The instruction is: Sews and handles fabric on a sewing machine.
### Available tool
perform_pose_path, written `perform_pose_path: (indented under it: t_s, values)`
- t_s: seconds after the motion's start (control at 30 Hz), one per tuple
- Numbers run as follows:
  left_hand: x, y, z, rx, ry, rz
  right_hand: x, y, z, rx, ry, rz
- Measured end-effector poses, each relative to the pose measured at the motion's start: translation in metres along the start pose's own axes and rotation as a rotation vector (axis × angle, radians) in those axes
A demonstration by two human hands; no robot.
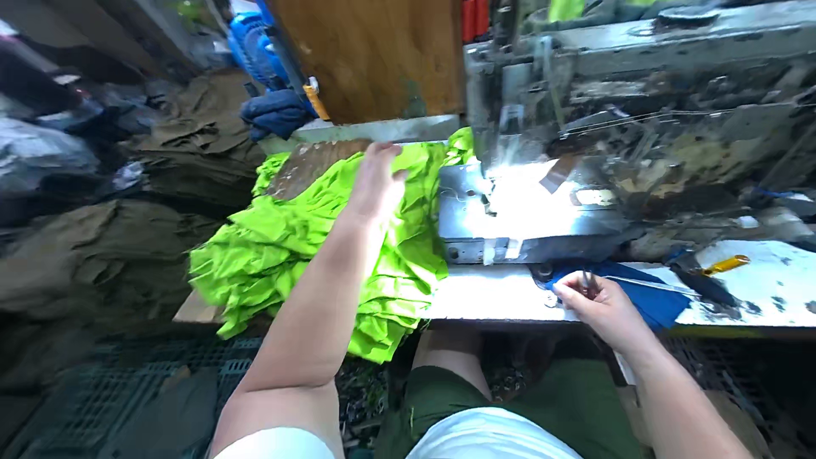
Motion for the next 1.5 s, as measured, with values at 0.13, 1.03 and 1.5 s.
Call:
perform_pose_path:
  t_s: [0.13,1.03,1.5]
  values:
    - [-0.041,0.033,0.011,0.018,-0.082,-0.019,-0.002,-0.001,-0.001,0.017,0.008,0.018]
    - [-0.246,-0.045,0.136,-0.643,-0.647,-0.046,-0.065,-0.122,-0.02,0.877,-0.512,-0.206]
    - [-0.268,-0.084,0.092,-0.92,-0.017,-0.209,-0.094,-0.129,-0.051,0.595,-0.146,-0.428]
Point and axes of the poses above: each hand's wrist, its own x-axis towards the middle knuckle, its own y-axis out of the back of the hand, z = x × y, the point moved 10 cm from there along x, towards the middle knuckle, and after that the axes turned 1 degree about z, right-handed, at the moved point
